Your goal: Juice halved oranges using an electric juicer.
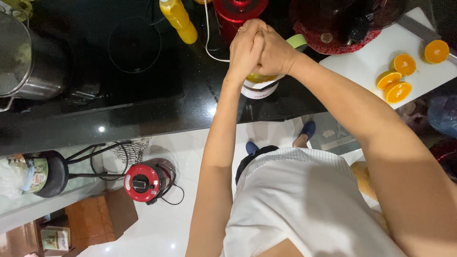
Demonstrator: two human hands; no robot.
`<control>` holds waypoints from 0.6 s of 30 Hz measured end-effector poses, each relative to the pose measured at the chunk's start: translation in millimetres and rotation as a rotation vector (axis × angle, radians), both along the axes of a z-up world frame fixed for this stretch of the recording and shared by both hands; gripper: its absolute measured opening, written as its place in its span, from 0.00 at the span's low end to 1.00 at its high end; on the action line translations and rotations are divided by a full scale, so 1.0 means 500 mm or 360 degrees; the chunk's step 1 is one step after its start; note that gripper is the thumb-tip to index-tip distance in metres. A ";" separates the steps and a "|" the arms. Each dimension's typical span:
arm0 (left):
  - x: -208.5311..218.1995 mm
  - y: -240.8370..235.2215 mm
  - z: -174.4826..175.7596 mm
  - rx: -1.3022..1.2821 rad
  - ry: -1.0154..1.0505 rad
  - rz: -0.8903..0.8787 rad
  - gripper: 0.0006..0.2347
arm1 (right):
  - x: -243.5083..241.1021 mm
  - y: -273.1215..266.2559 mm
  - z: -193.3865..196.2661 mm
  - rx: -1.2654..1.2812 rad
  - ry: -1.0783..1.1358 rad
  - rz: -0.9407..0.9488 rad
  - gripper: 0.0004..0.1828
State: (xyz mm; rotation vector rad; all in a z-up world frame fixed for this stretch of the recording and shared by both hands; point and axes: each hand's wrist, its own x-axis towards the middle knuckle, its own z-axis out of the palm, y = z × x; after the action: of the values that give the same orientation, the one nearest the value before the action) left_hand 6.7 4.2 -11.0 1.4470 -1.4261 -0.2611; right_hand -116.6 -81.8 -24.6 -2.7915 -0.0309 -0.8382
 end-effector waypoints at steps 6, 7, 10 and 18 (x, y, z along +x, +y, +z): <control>0.014 -0.009 -0.010 0.0074 0.0152 -0.0114 0.09 | 0.003 0.007 0.010 -0.0059 -0.0062 -0.0034 0.27; 0.017 -0.009 -0.012 0.0078 0.0148 -0.0116 0.09 | 0.004 0.009 0.013 -0.0055 -0.0066 -0.0037 0.27; 0.019 -0.005 -0.008 0.0017 0.0203 -0.0172 0.09 | 0.006 0.016 0.021 -0.0047 -0.0064 -0.0057 0.26; 0.019 0.000 0.000 0.0088 0.0312 -0.0170 0.09 | 0.011 0.020 0.036 -0.0078 -0.0114 -0.0023 0.23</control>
State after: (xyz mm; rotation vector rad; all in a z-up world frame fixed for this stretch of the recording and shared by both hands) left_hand 16.4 4.2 -11.0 1.3514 -1.3460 -0.5002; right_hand -111.2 -71.8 -6.4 -2.8090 -0.0442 -0.9535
